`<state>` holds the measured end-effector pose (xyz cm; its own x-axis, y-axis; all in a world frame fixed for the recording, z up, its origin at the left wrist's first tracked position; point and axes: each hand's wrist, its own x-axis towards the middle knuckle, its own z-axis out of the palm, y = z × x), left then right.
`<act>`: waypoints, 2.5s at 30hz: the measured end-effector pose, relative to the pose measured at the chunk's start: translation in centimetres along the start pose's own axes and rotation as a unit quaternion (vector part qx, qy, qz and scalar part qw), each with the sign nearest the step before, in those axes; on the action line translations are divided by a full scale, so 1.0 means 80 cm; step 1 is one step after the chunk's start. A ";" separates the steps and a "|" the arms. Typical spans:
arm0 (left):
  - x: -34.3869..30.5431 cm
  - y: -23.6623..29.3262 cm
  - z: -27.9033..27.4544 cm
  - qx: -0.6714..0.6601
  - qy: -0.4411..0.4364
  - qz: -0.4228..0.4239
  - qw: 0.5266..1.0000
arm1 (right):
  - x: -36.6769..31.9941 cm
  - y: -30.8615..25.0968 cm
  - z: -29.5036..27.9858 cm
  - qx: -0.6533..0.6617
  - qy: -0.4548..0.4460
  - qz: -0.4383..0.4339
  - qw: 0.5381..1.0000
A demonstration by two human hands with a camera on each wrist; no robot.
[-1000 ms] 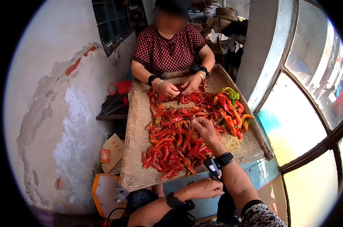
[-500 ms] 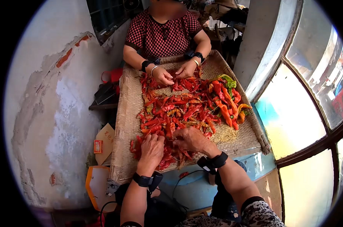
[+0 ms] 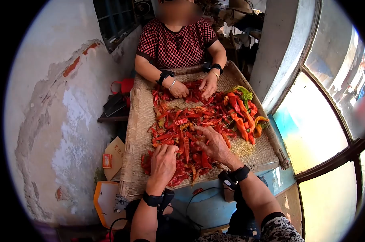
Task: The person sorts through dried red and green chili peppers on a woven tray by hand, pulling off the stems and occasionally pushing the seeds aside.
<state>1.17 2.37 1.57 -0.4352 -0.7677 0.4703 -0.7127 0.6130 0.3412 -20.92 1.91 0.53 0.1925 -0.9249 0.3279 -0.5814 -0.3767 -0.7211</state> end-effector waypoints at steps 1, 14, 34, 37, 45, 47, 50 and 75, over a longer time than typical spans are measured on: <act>0.000 0.004 -0.002 -0.001 -0.001 0.000 1.000 | -0.006 -0.012 0.012 -0.006 -0.010 -0.058 0.998; -0.006 -0.008 -0.021 -0.038 0.048 -0.042 0.997 | 0.008 0.001 0.008 0.073 0.025 0.032 0.997; -0.008 -0.021 -0.011 -0.022 -0.056 -0.076 0.995 | 0.005 -0.003 0.026 -0.091 -0.051 0.043 0.994; -0.001 -0.006 -0.018 -0.124 -0.034 -0.098 0.987 | 0.005 -0.001 0.041 0.027 -0.038 -0.061 0.997; -0.005 -0.006 -0.006 -0.265 0.027 -0.129 0.955 | 0.013 -0.011 0.035 0.040 -0.072 -0.051 0.995; -0.005 -0.013 -0.009 -0.217 -0.007 -0.134 0.967 | 0.024 0.004 0.016 0.107 -0.004 0.044 0.993; -0.009 -0.018 -0.002 -0.154 -0.073 -0.086 0.982 | 0.041 0.039 -0.008 0.008 0.244 0.148 0.958; -0.039 0.017 0.039 0.069 -0.166 0.158 0.971 | 0.022 0.045 -0.023 0.143 0.137 0.136 0.971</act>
<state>-0.13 5.00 -2.02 -0.7813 -0.5776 0.2368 -0.5717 0.8143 0.1001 -24.10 -0.97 -0.34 -0.1776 -0.9586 0.2225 -0.3311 -0.1547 -0.9308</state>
